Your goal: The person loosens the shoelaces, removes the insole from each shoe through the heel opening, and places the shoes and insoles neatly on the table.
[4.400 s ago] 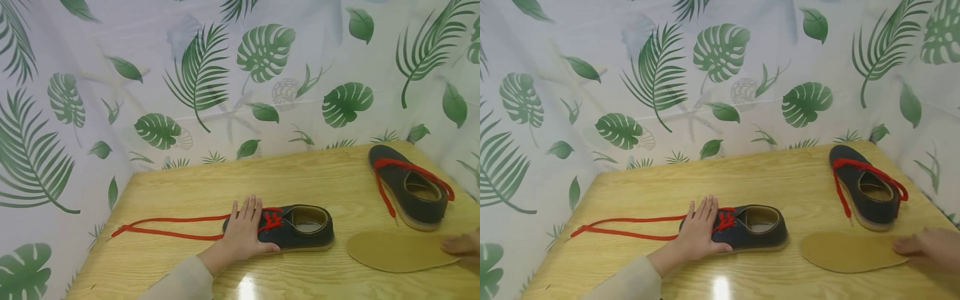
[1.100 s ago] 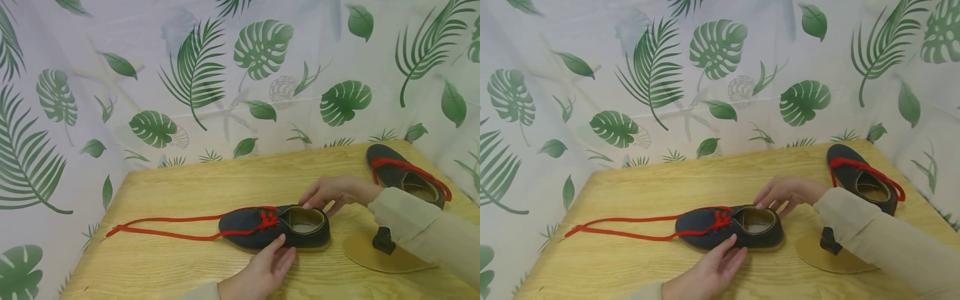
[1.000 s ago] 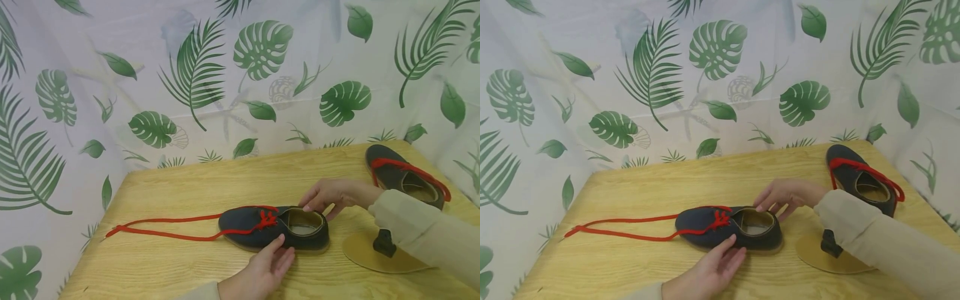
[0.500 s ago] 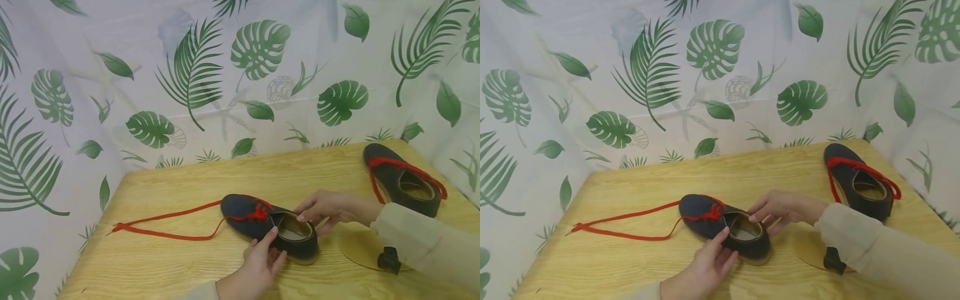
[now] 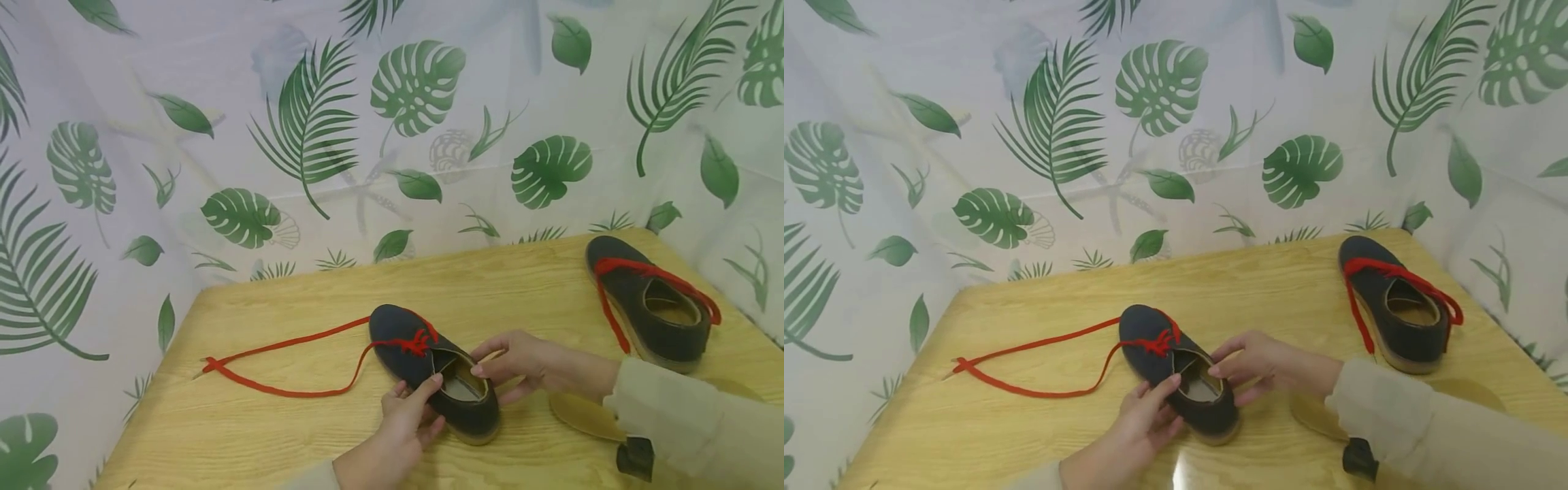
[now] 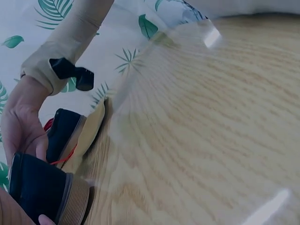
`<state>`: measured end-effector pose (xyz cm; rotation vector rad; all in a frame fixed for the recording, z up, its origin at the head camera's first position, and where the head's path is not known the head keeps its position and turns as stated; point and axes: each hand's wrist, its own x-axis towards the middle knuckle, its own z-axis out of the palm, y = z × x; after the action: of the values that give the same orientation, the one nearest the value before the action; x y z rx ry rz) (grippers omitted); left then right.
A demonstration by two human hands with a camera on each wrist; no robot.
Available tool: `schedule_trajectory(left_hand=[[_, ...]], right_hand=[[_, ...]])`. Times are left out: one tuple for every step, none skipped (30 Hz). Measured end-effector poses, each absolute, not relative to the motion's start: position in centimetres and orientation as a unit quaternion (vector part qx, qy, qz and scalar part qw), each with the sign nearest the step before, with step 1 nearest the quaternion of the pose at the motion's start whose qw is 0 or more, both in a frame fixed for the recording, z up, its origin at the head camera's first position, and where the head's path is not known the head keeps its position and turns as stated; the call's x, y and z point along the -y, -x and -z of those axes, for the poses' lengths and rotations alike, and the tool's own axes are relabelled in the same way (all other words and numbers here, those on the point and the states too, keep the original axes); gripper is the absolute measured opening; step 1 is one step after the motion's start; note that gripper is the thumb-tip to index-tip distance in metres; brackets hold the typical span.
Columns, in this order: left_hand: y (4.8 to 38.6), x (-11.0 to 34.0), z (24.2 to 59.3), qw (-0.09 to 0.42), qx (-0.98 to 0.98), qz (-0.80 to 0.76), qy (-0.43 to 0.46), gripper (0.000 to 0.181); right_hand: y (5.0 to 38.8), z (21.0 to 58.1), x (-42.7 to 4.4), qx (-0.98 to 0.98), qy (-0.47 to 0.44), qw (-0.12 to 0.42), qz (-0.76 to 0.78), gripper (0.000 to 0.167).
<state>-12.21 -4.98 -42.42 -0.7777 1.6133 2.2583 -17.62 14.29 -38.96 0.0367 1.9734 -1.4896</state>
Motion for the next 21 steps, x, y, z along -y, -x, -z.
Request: schedule_trajectory(left_hand=[[12.3, 5.2, 42.4, 0.131, -0.558, -0.775, 0.265, 0.092], [12.4, 5.4, 42.3, 0.132, -0.56, -0.775, 0.261, 0.091], [12.4, 5.6, 42.3, 0.134, -0.562, -0.775, 0.256, 0.089], [12.5, 5.8, 42.2, 0.137, -0.562, -0.775, 0.254, 0.089], [12.5, 6.0, 42.1, 0.141, -0.56, -0.776, 0.253, 0.088], [12.5, 6.2, 41.9, 0.145, -0.558, -0.777, 0.251, 0.087], [12.5, 6.3, 41.8, 0.15, -0.556, -0.779, 0.248, 0.086], [12.4, 6.5, 41.6, 0.155, -0.551, -0.784, 0.242, 0.086], [12.3, 6.7, 41.5, 0.161, -0.549, -0.785, 0.238, 0.086], [12.2, 6.8, 41.4, 0.167, -0.546, -0.787, 0.233, 0.086], [12.1, 6.9, 41.2, 0.173, -0.544, -0.789, 0.227, 0.086], [12.1, 7.1, 41.2, 0.18, -0.544, -0.789, 0.221, 0.085], [12.0, 7.2, 41.1, 0.183, -0.545, -0.789, 0.216, 0.085], [11.9, 7.3, 41.1, 0.187, -0.547, -0.788, 0.214, 0.084], [11.9, 7.4, 41.1, 0.19, -0.554, -0.782, 0.214, 0.084], [11.8, 7.6, 41.1, 0.191, -0.559, -0.778, 0.214, 0.083], [11.8, 7.7, 41.2, 0.191, -0.565, -0.774, 0.213, 0.082], [11.8, 7.9, 41.3, 0.19, -0.571, -0.769, 0.214, 0.081], [11.7, 8.1, 41.4, 0.188, -0.576, -0.766, 0.214, 0.081], [11.7, 8.2, 41.5, 0.187, -0.58, -0.764, 0.212, 0.081], [11.7, 8.4, 41.6, 0.184, -0.586, -0.761, 0.209, 0.08]], right_hand=[[17.4, 39.0, -14.2, -0.746, -0.021, 0.329, 0.578, 0.044], [17.2, 39.1, -14.0, -0.739, -0.028, 0.331, 0.586, 0.045], [17.1, 39.1, -13.9, -0.732, -0.031, 0.334, 0.593, 0.046], [16.9, 39.2, -13.8, -0.725, -0.037, 0.336, 0.6, 0.048], [16.7, 39.2, -13.6, -0.72, -0.042, 0.338, 0.605, 0.05], [16.6, 39.2, -13.4, -0.715, -0.049, 0.338, 0.61, 0.052], [16.4, 39.2, -13.3, -0.711, -0.053, 0.338, 0.615, 0.054], [16.3, 39.2, -13.1, -0.708, -0.056, 0.336, 0.618, 0.056], [16.2, 39.2, -13.0, -0.706, -0.06, 0.334, 0.622, 0.057], [16.1, 39.3, -12.9, -0.704, -0.064, 0.332, 0.625, 0.058], [16.0, 39.3, -12.7, -0.701, -0.071, 0.329, 0.629, 0.057], [15.9, 39.3, -12.6, -0.698, -0.073, 0.327, 0.633, 0.058], [15.8, 39.4, -12.5, -0.696, -0.073, 0.325, 0.635, 0.058], [15.8, 39.5, -12.4, -0.694, -0.072, 0.325, 0.638, 0.057], [15.7, 39.6, -12.4, -0.69, -0.072, 0.323, 0.643, 0.057], [15.7, 39.7, -12.3, -0.687, -0.07, 0.323, 0.647, 0.057], [15.6, 39.7, -12.2, -0.681, -0.07, 0.322, 0.653, 0.057], [15.5, 39.8, -12.1, -0.677, -0.066, 0.323, 0.658, 0.057], [15.5, 39.9, -12.0, -0.672, -0.069, 0.321, 0.664, 0.056], [15.4, 40.0, -12.0, -0.667, -0.067, 0.321, 0.669, 0.055], [15.3, 40.0, -11.9, -0.663, -0.068, 0.32, 0.674, 0.055]])
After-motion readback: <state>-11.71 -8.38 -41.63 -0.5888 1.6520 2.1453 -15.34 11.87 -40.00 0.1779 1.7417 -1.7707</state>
